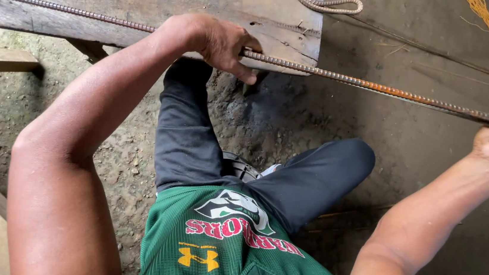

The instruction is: Sawing a metal rebar using a manual hacksaw on a wooden workbench

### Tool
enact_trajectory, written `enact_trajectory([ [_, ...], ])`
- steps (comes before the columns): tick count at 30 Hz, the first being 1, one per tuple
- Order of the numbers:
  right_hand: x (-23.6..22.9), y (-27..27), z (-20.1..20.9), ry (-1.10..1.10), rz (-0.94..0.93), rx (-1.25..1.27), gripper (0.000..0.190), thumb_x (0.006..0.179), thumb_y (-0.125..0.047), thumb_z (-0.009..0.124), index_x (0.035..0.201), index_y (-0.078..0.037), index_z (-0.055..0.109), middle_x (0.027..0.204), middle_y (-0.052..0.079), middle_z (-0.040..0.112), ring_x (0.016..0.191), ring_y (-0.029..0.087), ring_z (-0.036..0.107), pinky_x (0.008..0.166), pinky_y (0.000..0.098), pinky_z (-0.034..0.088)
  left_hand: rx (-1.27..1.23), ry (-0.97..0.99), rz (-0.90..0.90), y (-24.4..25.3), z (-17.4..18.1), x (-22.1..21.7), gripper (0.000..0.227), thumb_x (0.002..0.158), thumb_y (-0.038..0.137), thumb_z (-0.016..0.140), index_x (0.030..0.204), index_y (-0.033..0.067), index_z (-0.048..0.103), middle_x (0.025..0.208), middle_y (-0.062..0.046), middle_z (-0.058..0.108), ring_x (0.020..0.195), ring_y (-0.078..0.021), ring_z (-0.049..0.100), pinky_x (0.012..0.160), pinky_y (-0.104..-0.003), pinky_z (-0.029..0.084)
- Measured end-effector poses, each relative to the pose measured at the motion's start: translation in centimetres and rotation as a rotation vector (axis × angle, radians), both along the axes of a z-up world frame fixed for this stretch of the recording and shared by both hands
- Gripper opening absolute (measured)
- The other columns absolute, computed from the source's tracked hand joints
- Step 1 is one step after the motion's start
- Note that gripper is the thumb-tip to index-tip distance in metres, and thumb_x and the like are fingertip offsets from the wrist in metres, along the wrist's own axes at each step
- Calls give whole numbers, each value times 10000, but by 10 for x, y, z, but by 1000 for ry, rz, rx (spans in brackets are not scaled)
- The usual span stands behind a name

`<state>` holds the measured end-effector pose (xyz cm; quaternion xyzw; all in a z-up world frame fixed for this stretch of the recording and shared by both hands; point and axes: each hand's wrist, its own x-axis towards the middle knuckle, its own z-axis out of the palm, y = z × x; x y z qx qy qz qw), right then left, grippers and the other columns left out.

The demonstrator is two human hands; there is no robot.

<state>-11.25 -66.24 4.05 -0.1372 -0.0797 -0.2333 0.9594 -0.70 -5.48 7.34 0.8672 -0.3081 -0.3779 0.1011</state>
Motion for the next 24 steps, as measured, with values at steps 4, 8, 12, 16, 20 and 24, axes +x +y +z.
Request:
enact_trajectory([
  [4, 7, 76, 29, 139, -43, 119, 525, 676, 210, 555, 609, -152, 180, 577, -68, 87, 433, 92, 113, 389, 321, 150, -188, -343, 74, 10, -46, -3, 915, 737, 922, 668, 728, 9, 600, 650, -176, 634, 596, -365, 609, 518, -500, 430],
  [8, 20, 46, -10, 229, 62, 55, 437, 878, 42, 526, 598, -132, 239, 549, -75, 66, 446, 99, 72, 409, 335, 145, -71, -590, 143, 4, -68, -26, 795, 799, 843, 726, 827, 54, 632, 657, -31, 649, 564, -213, 646, 474, -427, 576],
  [12, 40, 35, -37, 143, 3, 34, 493, 699, 218, 500, 634, -154, 184, 626, -75, 72, 491, 104, 123, 451, 311, 126, -225, -1043, 283, -2, -101, -41, 674, 869, 824, 699, 864, 153, 631, 782, -54, 721, 729, -312, 727, 592, -441, 532],
  [16, 39, 49, -26, 156, 88, 195, 441, 676, 182, 452, 611, -162, 184, 613, -90, 69, 447, 89, 109, 438, 312, 134, -292, -1148, 250, -13, -121, -31, 790, 1001, 899, 467, 814, 144, 604, 671, -21, 643, 569, -234, 605, 592, -403, 434],
  [20, 42, 34, -42, 235, 41, 14, 454, 759, 121, 548, 588, -152, 229, 549, -81, 73, 446, 98, 98, 448, 300, 138, -338, -1159, 234, -10, -119, -31, 858, 995, 946, 290, 681, 166, 459, 536, 47, 459, 401, -139, 422, 406, -384, 383],
  [24, 46, 28, -65, 279, -31, -10, 532, 846, 47, 573, 605, -193, 164, 576, -99, 42, 434, 93, 88, 413, 283, 132, -428, -1061, 222, -9, -123, -30, 774, 1027, 825, 196, 708, 173, 465, 542, 4, 500, 409, -212, 483, 354, -407, 367],
])
